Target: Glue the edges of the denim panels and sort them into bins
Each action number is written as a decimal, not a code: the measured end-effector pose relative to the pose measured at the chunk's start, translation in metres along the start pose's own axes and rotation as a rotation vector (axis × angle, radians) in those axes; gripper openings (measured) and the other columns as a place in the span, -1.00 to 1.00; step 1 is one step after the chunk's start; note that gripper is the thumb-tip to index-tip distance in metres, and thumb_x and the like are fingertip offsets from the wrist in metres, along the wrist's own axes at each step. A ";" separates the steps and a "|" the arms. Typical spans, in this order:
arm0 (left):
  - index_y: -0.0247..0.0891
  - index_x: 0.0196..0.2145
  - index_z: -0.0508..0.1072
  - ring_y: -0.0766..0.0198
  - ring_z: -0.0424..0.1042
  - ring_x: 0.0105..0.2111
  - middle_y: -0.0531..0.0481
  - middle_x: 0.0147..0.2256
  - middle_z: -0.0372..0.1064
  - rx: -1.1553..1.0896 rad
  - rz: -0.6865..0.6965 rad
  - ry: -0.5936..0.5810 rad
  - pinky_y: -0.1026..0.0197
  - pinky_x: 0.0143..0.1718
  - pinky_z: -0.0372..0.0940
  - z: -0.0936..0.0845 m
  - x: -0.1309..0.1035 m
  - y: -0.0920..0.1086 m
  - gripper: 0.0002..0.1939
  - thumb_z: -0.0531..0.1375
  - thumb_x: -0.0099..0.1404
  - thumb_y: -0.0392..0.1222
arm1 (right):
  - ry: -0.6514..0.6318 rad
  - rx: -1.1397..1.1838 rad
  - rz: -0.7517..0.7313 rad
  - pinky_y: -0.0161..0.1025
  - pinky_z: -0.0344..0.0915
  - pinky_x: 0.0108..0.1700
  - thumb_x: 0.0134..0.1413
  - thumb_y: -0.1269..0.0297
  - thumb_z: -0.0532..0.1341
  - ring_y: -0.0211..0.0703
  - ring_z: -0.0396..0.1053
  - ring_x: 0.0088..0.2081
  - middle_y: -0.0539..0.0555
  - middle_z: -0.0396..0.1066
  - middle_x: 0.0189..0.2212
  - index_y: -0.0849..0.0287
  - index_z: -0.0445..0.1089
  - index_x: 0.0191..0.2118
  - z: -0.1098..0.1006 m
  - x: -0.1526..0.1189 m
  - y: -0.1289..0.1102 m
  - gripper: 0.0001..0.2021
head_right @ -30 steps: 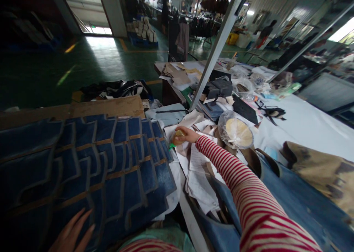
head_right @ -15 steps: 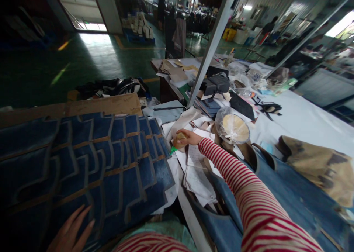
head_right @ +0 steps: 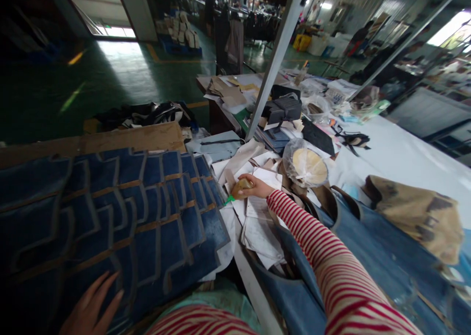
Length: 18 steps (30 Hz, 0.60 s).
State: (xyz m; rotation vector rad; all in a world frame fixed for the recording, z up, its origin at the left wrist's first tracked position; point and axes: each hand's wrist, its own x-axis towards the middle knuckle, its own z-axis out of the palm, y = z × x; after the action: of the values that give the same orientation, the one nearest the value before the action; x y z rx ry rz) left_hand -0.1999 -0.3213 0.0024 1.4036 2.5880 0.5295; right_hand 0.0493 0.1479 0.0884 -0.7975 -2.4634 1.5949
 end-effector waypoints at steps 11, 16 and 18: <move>-0.13 -0.09 0.30 0.10 0.26 0.00 -0.07 -0.03 0.28 -0.013 -0.010 0.002 0.01 -0.01 0.23 0.001 0.000 -0.001 -0.57 -0.06 0.17 0.08 | 0.028 0.068 -0.068 -0.15 0.27 -0.14 -0.23 0.12 0.30 -0.17 0.28 -0.22 0.02 0.24 -0.26 0.11 0.09 -0.08 0.016 0.004 0.004 -0.45; -0.06 -0.11 0.30 0.13 0.27 0.00 -0.01 -0.07 0.31 -0.010 0.020 0.012 0.03 -0.03 0.25 -0.003 0.002 0.003 -0.62 -0.05 0.17 0.06 | 0.193 -0.037 -0.201 -0.13 0.23 -0.08 -0.19 0.14 0.28 -0.13 0.24 -0.15 0.06 0.19 -0.18 0.10 0.10 -0.07 0.021 0.036 0.014 -0.48; -0.08 -0.09 0.29 0.13 0.27 0.00 -0.02 -0.05 0.29 0.009 0.008 0.010 0.04 -0.02 0.25 -0.002 0.001 0.002 -0.61 -0.05 0.17 0.06 | 0.247 -0.082 -0.244 -0.11 0.19 -0.04 -0.18 0.14 0.28 -0.11 0.21 -0.11 0.08 0.16 -0.15 0.11 0.12 -0.08 0.021 0.045 0.015 -0.49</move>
State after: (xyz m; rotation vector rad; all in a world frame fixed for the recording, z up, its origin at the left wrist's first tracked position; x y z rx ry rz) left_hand -0.1992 -0.3198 0.0053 1.4178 2.5974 0.5274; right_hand 0.0089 0.1569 0.0578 -0.6309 -2.3544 1.2409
